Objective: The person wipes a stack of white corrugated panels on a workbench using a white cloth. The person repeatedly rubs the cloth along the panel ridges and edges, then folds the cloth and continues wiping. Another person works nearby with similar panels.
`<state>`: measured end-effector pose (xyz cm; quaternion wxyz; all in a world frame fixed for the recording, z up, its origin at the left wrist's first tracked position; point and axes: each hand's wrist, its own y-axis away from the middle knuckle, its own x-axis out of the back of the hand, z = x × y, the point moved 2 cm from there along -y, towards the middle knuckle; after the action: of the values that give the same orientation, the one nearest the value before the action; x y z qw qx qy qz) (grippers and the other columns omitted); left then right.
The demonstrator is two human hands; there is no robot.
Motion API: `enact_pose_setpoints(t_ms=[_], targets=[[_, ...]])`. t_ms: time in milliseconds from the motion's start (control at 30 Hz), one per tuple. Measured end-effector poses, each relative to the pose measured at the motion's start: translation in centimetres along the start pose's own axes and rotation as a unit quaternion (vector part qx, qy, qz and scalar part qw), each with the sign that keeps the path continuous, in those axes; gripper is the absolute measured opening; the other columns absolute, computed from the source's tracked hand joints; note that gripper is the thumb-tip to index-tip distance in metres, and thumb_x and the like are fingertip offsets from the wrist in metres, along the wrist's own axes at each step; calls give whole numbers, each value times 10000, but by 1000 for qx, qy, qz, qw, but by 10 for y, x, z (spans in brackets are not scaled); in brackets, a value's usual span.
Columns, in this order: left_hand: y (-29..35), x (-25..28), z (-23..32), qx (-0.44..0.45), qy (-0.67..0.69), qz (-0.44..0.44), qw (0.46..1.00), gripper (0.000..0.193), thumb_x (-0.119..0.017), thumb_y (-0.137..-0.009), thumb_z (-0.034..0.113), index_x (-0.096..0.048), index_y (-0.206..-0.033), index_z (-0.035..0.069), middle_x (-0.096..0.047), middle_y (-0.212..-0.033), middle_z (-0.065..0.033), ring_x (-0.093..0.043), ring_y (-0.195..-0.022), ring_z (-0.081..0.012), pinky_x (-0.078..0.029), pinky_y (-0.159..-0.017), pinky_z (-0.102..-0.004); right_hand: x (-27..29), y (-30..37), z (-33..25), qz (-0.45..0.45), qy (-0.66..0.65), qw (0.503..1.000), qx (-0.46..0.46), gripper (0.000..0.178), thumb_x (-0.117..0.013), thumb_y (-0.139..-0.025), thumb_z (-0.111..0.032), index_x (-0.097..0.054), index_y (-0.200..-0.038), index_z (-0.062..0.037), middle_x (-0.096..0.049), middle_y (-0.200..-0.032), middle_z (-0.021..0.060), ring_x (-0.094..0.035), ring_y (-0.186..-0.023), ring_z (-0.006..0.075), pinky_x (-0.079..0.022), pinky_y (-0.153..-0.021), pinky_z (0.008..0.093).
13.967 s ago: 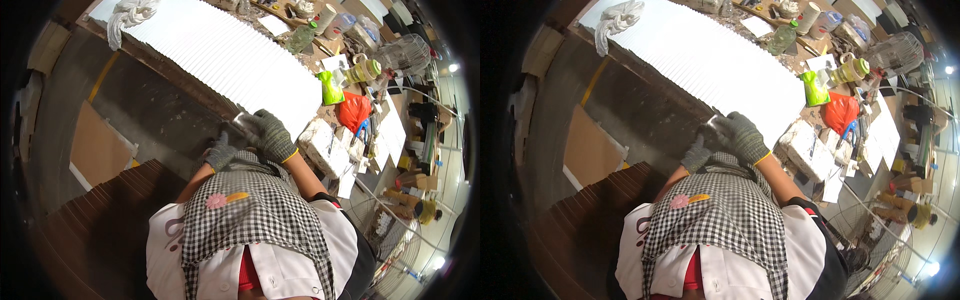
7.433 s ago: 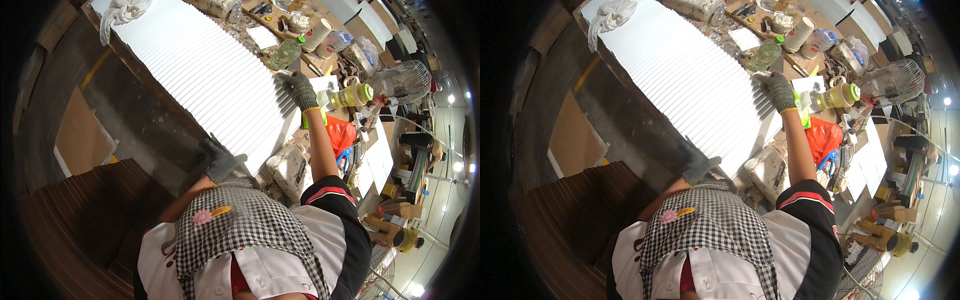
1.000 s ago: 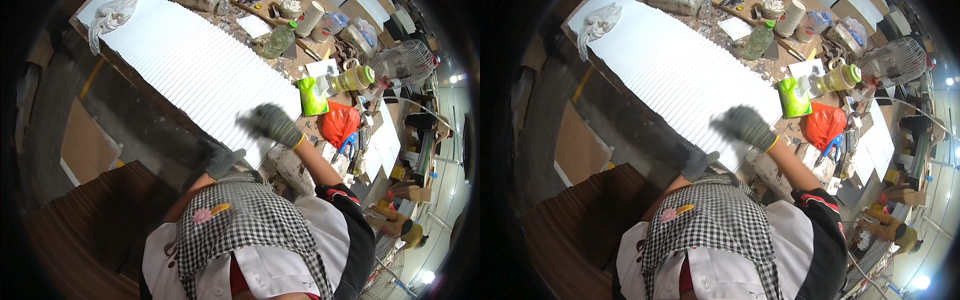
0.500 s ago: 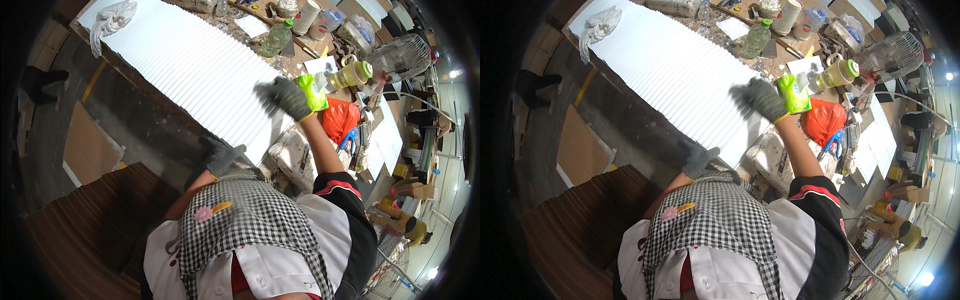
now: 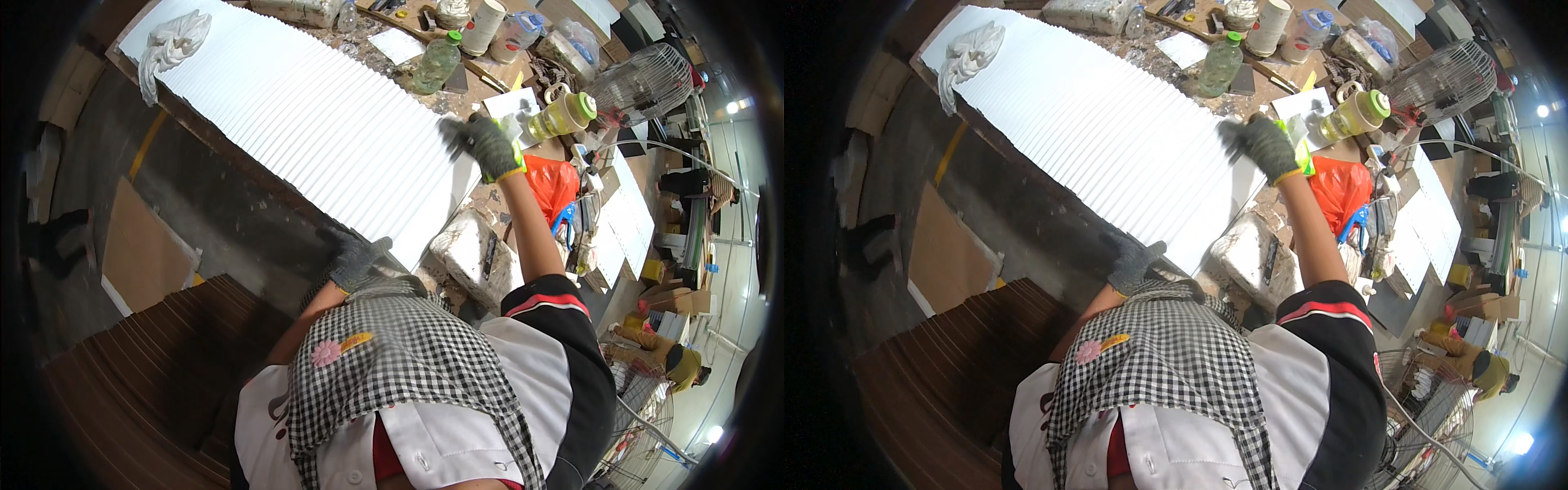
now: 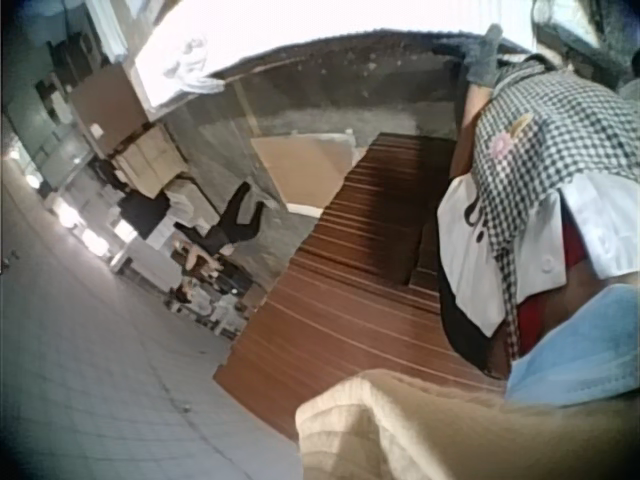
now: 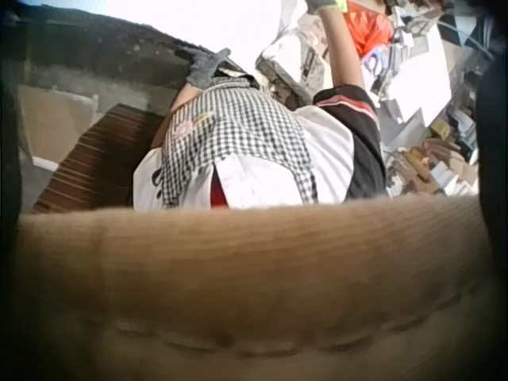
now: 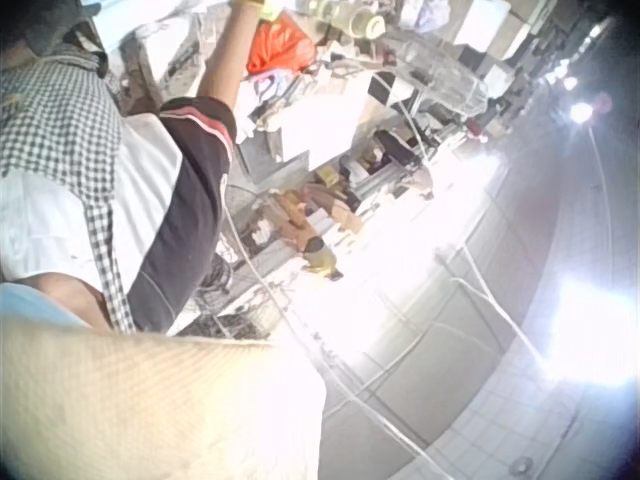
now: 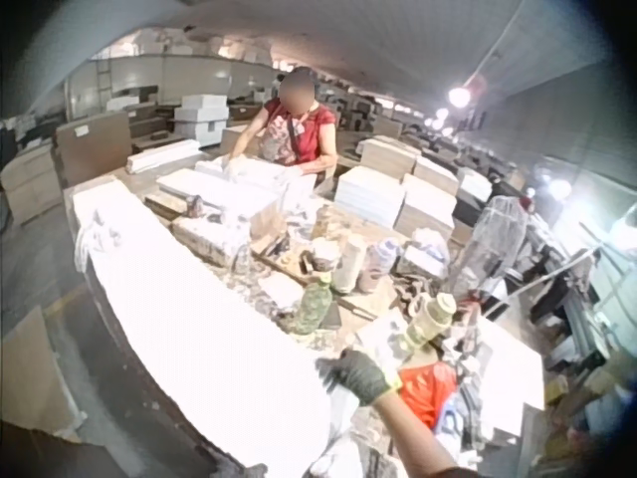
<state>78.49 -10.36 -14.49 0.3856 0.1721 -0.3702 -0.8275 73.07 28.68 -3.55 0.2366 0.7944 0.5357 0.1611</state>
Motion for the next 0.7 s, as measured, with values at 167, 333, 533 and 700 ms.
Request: enact_pose_setpoints(t_ms=[167,333,533,700], targets=[[13,-1,14,-52,-7,63,997,951,-895,-882,435,-439,-1375,-238,-708,-1044,-180,-667,-959,-222,-574,-872,-373,-15,28,-3,75,549,739,384,478,-724,-945,3,-779,-1347,-250,-691,-817,121,-704,-726,246,-616,-700,363],[10,-3,11,-136,-14,32,990,692,-846,-912,470,-633,-1181,-132,-728,-1003,-135,-680,-963,-228,-561,-878,-378,-80,98,40,-238,505,765,321,464,-832,-891,-229,-754,-1346,-187,-752,-972,126,-731,-937,288,-606,-875,439],[13,-1,9,-52,-57,5,997,1114,-801,-957,482,-124,-1502,-215,-651,-1315,-306,-639,-1237,-331,-487,-1107,-374,12,36,13,47,597,730,329,290,-799,-854,-50,-790,-1120,-168,-702,-778,129,-686,-723,291,-601,-734,461],[36,-5,8,-121,18,11,992,1127,-728,-1043,349,108,-1692,-39,-587,-1471,-305,-603,-1341,-398,-376,-1249,-448,-86,123,43,83,587,729,342,206,-648,-1049,-259,-633,-1195,-115,-692,-851,159,-708,-764,332,-601,-713,465]])
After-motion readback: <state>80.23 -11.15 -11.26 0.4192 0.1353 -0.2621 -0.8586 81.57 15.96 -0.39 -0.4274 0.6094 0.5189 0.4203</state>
